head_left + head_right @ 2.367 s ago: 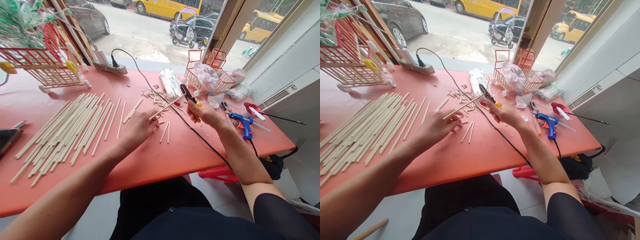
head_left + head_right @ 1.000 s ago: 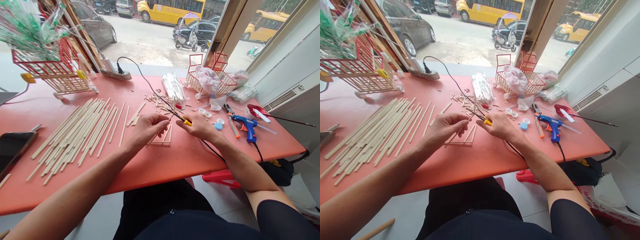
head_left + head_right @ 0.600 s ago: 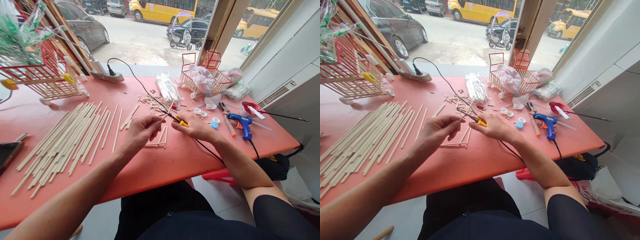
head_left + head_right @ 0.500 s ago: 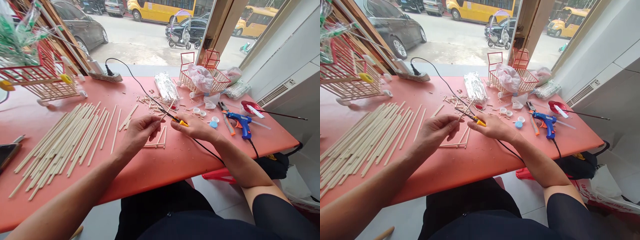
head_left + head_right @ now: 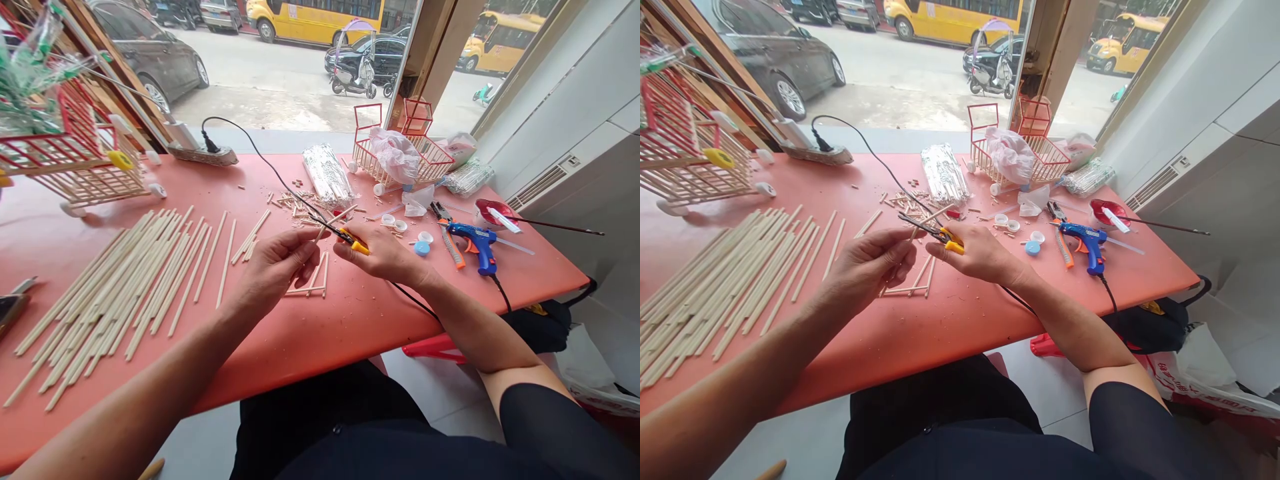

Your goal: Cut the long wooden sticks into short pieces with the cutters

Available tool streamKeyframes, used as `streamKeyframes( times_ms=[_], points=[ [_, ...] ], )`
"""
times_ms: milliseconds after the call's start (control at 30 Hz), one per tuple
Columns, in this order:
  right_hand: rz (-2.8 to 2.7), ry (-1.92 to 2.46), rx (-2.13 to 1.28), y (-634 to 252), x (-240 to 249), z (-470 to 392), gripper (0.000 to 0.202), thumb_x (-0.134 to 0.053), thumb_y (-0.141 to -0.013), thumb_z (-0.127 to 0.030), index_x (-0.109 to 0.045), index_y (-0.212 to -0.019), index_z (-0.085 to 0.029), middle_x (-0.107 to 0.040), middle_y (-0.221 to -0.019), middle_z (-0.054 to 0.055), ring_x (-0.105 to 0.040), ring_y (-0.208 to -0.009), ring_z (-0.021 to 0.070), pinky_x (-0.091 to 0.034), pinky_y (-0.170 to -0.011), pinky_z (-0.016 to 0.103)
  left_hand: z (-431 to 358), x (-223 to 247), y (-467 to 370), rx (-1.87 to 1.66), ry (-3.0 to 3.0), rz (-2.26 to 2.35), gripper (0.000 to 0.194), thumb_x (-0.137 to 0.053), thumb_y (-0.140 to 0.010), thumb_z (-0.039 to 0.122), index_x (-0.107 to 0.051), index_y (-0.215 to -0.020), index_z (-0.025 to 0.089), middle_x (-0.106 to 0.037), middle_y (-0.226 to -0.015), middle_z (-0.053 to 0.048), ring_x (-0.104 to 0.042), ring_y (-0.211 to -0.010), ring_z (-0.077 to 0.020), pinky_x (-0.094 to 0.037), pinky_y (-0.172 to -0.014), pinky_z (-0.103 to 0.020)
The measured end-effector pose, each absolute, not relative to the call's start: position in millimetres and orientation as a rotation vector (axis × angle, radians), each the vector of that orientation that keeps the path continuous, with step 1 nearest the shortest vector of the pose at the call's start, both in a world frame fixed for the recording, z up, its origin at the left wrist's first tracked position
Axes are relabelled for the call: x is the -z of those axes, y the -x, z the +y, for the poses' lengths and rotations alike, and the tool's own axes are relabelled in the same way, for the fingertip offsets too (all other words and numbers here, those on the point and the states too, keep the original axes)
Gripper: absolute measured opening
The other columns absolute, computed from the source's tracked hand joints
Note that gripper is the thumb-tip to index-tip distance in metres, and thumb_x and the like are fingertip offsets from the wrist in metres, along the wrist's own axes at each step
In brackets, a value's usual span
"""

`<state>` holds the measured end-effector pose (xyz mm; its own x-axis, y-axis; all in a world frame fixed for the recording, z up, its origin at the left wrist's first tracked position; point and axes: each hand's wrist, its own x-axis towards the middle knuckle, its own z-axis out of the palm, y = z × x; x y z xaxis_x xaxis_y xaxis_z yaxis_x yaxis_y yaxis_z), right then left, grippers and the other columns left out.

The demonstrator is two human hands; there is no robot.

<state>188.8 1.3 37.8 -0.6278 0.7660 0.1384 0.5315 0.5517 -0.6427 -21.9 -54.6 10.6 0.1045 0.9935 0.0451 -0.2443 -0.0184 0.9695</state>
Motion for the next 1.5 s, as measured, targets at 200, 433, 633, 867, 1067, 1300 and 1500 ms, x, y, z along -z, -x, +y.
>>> streamKeyframes(
  times_ms=[200,433,633,867,1067,1300,1500],
  points=[
    [-2.394,1.079,-0.847,-188.8,-35.6,2.1,0.059,-0.045,-0.1,-0.078,-0.05,-0.083,-0.021,-0.056,-0.081,0.002,-0.049,-0.078,0.0176,-0.033,-0.072,0.031,-53.1,-7.8,20.6,-1.25,-1.0,0.837,0.029,-0.092,-0.077,0.031,-0.083,-0.101,0.018,-0.06,-0.06,0.003,-0.048,-0.044,-0.007,-0.033,-0.04,-0.017],
    [-2.363,1.101,-0.807,-186.7,-26.1,2.2,0.059,-0.045,-0.1,-0.077,-0.053,-0.084,-0.021,-0.058,-0.08,0.002,-0.05,-0.077,0.0168,-0.034,-0.073,0.03,-51.9,-3.1,21.2,-1.256,-0.936,0.769,0.034,-0.098,-0.076,0.036,-0.086,-0.103,0.018,-0.064,-0.061,0.001,-0.052,-0.045,-0.0075,-0.035,-0.039,-0.016],
    [-2.35,1.057,-0.733,-185.0,-17.5,4.1,0.054,-0.048,-0.101,-0.072,-0.049,-0.082,-0.022,-0.058,-0.078,0.001,-0.048,-0.073,0.0158,-0.032,-0.07,0.03,-50.9,0.8,22.3,-1.252,-0.874,0.776,0.039,-0.101,-0.072,0.038,-0.088,-0.104,0.02,-0.066,-0.063,0.0,-0.054,-0.045,-0.0069,-0.036,-0.04,-0.015],
    [-2.338,1.124,-0.702,-184.6,-17.6,2.6,0.057,-0.048,-0.1,-0.075,-0.049,-0.08,-0.022,-0.053,-0.072,0.0,-0.046,-0.071,0.0154,-0.032,-0.069,0.03,-52.5,-1.3,22.2,-1.25,-0.863,0.768,0.039,-0.102,-0.07,0.036,-0.089,-0.104,0.02,-0.066,-0.062,0.0,-0.054,-0.045,-0.0064,-0.037,-0.041,-0.014],
    [-2.345,1.155,-0.73,-185.3,-19.7,-0.9,0.064,-0.045,-0.1,-0.078,-0.062,-0.085,-0.018,-0.056,-0.074,0.001,-0.05,-0.073,0.0162,-0.032,-0.071,0.031,-52.3,0.5,21.6,-1.252,-0.871,0.795,0.039,-0.101,-0.071,0.034,-0.088,-0.103,0.018,-0.066,-0.062,0.0,-0.053,-0.045,-0.0062,-0.036,-0.041,-0.015],
    [-2.332,1.209,-0.81,-183.7,-24.0,-1.7,0.067,-0.048,-0.099,-0.079,-0.072,-0.098,-0.016,-0.067,-0.085,0.005,-0.058,-0.085,0.02,-0.038,-0.076,0.03,-50.9,1.8,23.1,-1.257,-0.868,0.812,0.041,-0.102,-0.07,0.035,-0.086,-0.103,0.016,-0.062,-0.061,0.002,-0.049,-0.045,-0.0046,-0.03,-0.042,-0.014],
    [-2.386,1.094,-1.041,-187.0,-35.3,0.8,0.064,-0.042,-0.103,-0.075,-0.068,-0.108,-0.016,-0.064,-0.089,0.004,-0.059,-0.087,0.0204,-0.04,-0.079,0.031,-51.2,-6.4,22.7,-1.228,-0.857,0.744,0.042,-0.103,-0.069,0.037,-0.086,-0.1,0.016,-0.06,-0.061,0.003,-0.046,-0.043,-0.0021,-0.029,-0.043,-0.013]
  ],
)
